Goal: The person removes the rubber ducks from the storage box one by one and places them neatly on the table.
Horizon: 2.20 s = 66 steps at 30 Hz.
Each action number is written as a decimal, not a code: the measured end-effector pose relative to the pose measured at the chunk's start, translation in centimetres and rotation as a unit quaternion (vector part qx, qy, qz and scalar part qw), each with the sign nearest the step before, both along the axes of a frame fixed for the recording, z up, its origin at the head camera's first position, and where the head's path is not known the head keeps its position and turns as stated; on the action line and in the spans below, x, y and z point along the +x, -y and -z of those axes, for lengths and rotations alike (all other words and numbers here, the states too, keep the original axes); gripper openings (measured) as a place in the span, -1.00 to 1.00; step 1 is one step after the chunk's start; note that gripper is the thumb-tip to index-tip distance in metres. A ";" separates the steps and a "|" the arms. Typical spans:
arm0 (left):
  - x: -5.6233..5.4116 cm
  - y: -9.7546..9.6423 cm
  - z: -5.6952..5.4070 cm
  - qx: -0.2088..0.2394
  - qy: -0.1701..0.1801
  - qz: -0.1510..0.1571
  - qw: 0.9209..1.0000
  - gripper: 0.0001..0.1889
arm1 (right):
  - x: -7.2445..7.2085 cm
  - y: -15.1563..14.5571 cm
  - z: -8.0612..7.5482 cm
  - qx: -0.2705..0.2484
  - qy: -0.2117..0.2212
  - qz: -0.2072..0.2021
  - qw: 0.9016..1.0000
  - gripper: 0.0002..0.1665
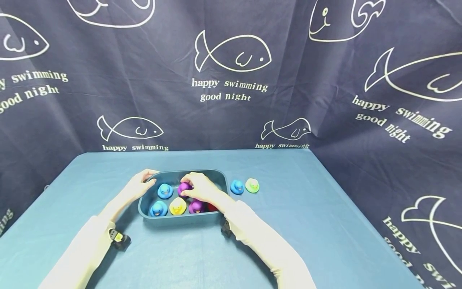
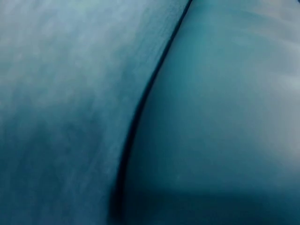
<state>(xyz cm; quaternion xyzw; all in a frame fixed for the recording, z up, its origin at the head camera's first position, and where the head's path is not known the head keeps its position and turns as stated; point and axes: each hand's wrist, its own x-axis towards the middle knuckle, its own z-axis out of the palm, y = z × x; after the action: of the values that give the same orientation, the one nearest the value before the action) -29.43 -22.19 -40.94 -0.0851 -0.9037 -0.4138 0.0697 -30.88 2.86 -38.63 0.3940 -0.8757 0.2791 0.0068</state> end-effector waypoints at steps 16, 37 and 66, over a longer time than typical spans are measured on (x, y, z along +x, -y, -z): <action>0.2 -0.2 0.0 0.010 0.003 0.004 1.000 -0.65 | 0.8 -1.2 -0.7 -0.026 -0.016 -0.018 0.999 -0.59; 0.1 0.2 0.5 0.009 -0.007 -0.002 1.000 -0.69 | 0.3 -4.0 -1.9 -0.097 -0.043 -0.039 0.994 -0.59; -0.1 0.1 0.3 0.003 -0.010 -0.008 1.000 -0.71 | 0.0 -7.8 -3.3 -0.099 -0.070 -0.049 0.991 -0.61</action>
<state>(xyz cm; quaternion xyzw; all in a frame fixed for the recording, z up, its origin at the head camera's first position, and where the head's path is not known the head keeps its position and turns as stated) -29.52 -22.34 -41.27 -0.0814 -0.9023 -0.4153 0.0820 -30.87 10.64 -35.29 0.4529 -0.8205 0.3361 0.0937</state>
